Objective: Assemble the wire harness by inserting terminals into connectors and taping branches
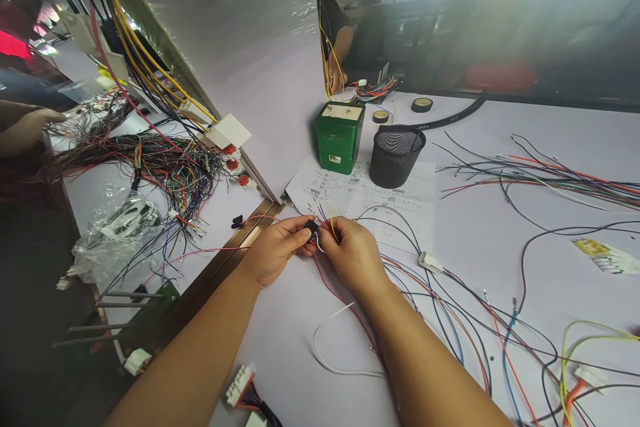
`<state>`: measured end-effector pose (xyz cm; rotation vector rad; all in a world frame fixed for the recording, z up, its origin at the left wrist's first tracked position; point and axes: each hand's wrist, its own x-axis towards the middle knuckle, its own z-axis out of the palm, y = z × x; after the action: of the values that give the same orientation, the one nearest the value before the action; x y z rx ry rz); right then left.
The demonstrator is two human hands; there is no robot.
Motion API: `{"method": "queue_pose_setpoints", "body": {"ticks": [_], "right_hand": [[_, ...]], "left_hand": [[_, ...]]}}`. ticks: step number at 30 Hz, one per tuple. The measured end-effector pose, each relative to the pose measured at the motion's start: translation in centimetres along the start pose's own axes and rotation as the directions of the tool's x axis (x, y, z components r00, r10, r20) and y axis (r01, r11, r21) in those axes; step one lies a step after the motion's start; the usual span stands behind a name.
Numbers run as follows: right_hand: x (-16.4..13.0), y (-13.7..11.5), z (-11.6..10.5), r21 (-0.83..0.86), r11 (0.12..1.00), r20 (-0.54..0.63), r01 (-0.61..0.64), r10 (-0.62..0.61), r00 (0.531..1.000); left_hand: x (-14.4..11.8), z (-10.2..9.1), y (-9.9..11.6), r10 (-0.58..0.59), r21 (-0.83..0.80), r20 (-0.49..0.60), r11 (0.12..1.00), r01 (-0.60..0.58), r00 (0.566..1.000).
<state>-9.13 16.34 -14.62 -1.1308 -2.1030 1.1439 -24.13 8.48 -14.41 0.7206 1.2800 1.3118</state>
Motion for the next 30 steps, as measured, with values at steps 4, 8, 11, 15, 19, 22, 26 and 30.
{"method": "queue_pose_setpoints", "body": {"ticks": [4,8,11,15,19,22,26,30], "right_hand": [[0.0,0.2,-0.2,0.008,1.0,0.016,-0.012,0.012,1.0],[0.0,0.3,-0.3,0.009,1.0,0.005,-0.028,0.028,1.0],[0.1,0.3,-0.2,0.032,0.999,0.003,-0.041,0.041,0.999],[0.2,0.3,-0.1,0.093,0.993,0.024,-0.07,0.068,0.997],[0.1,0.0,-0.6,0.226,0.974,0.019,-0.034,0.03,0.999],[-0.2,-0.5,-1.3,0.218,0.965,-0.117,0.145,-0.122,0.986],[-0.5,-0.7,-1.5,0.047,0.964,-0.085,0.261,-0.256,0.963],[-0.2,-0.2,-0.7,-0.164,0.966,0.145,0.2,-0.177,0.973]], "left_hand": [[-0.1,0.1,0.1,-0.009,0.068,-0.004,0.998,0.009,1.0],[-0.1,0.3,0.1,0.004,0.083,-0.026,0.997,-0.002,1.0],[0.1,0.5,0.0,0.01,0.013,-0.046,1.0,-0.009,0.999],[0.2,0.3,0.3,-0.023,-0.072,-0.031,0.997,0.02,0.999],[0.4,0.2,0.1,0.019,-0.024,-0.069,1.0,-0.02,0.997],[0.6,0.5,-0.5,0.079,0.102,-0.153,0.993,-0.064,0.985],[0.7,0.6,-0.6,0.092,0.121,-0.178,0.99,-0.07,0.98],[0.5,-0.3,0.2,-0.001,-0.149,-0.048,0.989,-0.006,0.999]]}}
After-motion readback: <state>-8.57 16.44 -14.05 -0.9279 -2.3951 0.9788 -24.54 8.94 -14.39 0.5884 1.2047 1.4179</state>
